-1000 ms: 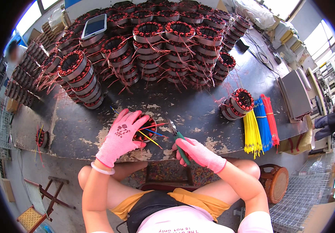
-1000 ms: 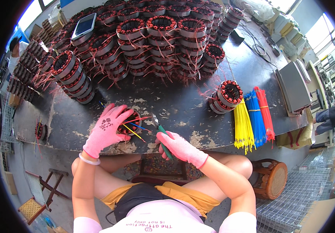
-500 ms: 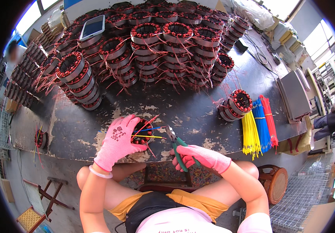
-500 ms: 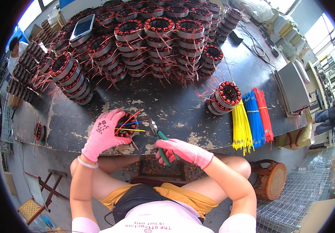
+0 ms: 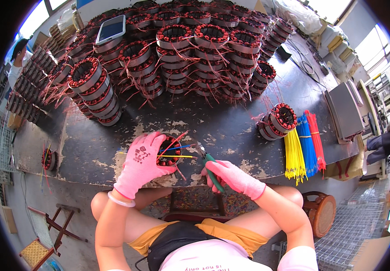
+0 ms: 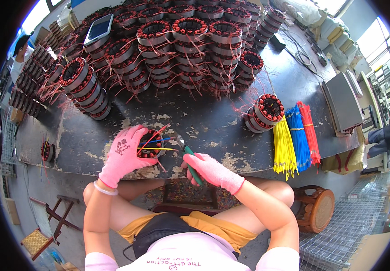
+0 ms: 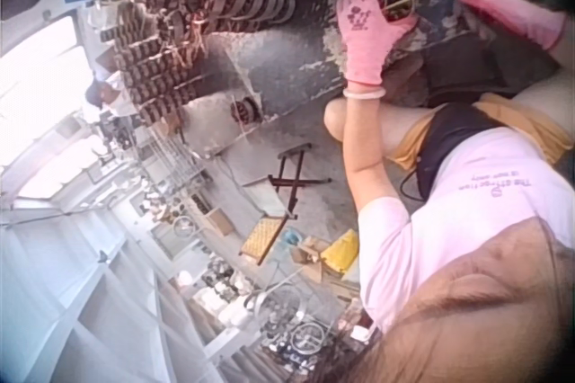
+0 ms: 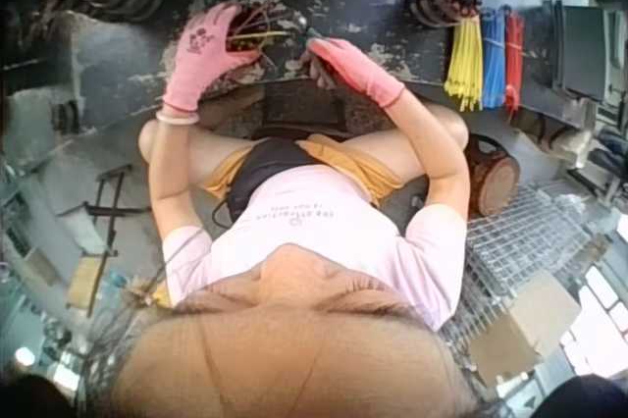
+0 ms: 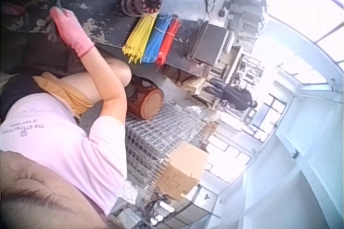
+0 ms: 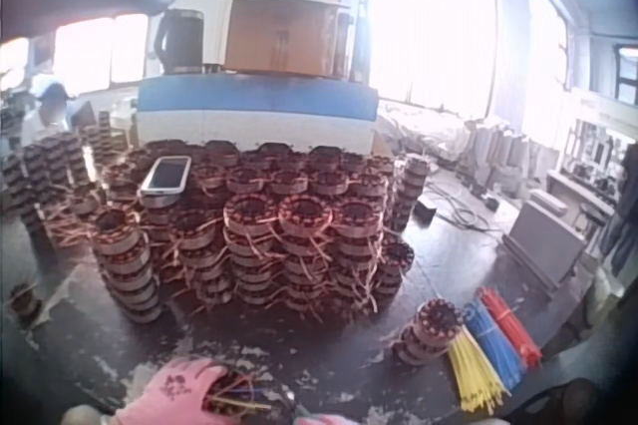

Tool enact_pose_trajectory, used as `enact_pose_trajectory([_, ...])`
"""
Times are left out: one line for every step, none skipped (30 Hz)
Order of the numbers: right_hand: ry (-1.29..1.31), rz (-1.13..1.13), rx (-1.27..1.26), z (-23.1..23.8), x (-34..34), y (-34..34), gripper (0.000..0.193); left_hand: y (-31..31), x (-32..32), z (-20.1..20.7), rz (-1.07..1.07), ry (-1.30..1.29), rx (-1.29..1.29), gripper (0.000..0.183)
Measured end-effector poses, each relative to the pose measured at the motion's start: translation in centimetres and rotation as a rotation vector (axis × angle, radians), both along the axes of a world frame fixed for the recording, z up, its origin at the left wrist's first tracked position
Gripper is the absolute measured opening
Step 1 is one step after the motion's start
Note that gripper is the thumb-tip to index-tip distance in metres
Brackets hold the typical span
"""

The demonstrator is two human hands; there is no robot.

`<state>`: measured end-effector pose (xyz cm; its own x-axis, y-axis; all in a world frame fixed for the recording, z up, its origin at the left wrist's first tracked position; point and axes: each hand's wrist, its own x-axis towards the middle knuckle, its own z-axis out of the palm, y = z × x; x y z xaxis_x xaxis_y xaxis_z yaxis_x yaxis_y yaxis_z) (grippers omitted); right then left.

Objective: The person twists wires together on a motor stator by hand and then uses a pair of side cutters to trim the excess wire.

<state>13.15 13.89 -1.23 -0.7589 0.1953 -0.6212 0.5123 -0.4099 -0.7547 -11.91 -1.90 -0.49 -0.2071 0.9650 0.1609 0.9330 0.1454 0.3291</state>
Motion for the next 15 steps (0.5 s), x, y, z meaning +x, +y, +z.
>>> enact_pose_trajectory([-0.001,-0.023,-0.024,0.0,0.3,0.3,0.052,0.1,0.5,0.1,0.064,-0.007,-0.045,0.09])
enact_pose_trajectory([-0.003,-0.046,-0.047,0.1,0.5,0.6,0.052,0.0,1.3,0.3,0.127,-0.013,-0.09,0.091])
enact_pose_trajectory([-0.01,-0.069,-0.076,0.4,0.9,0.5,0.054,0.0,1.7,0.6,0.191,-0.021,-0.135,0.091])
enact_pose_trajectory([-0.019,-0.09,-0.107,1.4,1.4,0.1,0.055,0.0,1.7,1.2,0.211,-0.073,-0.194,0.095])
enact_pose_trajectory([-0.028,-0.11,-0.138,1.9,1.8,-0.1,0.057,-0.1,1.5,1.1,0.195,-0.078,-0.138,0.096])
enact_pose_trajectory([-0.028,-0.034,-0.164,2.0,2.1,0.3,0.061,-0.3,1.1,1.0,0.178,-0.083,-0.082,0.097])
enact_pose_trajectory([-0.039,0.007,-0.176,1.9,2.2,0.3,0.062,-0.4,0.9,1.0,0.157,-0.086,-0.028,0.098])
enact_pose_trajectory([-0.05,0.048,-0.188,1.6,2.3,0.3,0.063,-0.3,0.7,1.2,0.125,-0.076,-0.066,0.101])
enact_pose_trajectory([-0.06,0.09,-0.201,1.2,2.3,0.2,0.064,-0.4,0.7,1.0,0.106,-0.062,-0.086,0.101])
enact_pose_trajectory([-0.065,0.116,-0.199,0.8,2.1,0.2,0.064,-0.2,0.6,0.7,0.082,-0.046,-0.105,0.101])
enact_pose_trajectory([-0.051,0.115,-0.196,0.6,1.9,0.1,0.064,-0.1,0.5,0.6,0.058,-0.03,-0.123,0.1])
enact_pose_trajectory([-0.037,0.113,-0.194,0.4,1.6,0.1,0.063,-0.1,0.4,0.7,0.06,-0.034,-0.127,0.101])
enact_pose_trajectory([-0.025,0.114,-0.193,0.3,1.3,0.2,0.063,-0.1,0.4,0.8,0.065,-0.039,-0.132,0.101])
enact_pose_trajectory([-0.016,0.106,-0.192,0.1,1.1,0.2,0.06,-0.1,0.4,0.9,0.07,-0.044,-0.137,0.101])
enact_pose_trajectory([-0.016,0.094,-0.191,0.1,0.9,0.2,0.06,0.0,0.4,1.0,0.063,-0.048,-0.138,0.101])
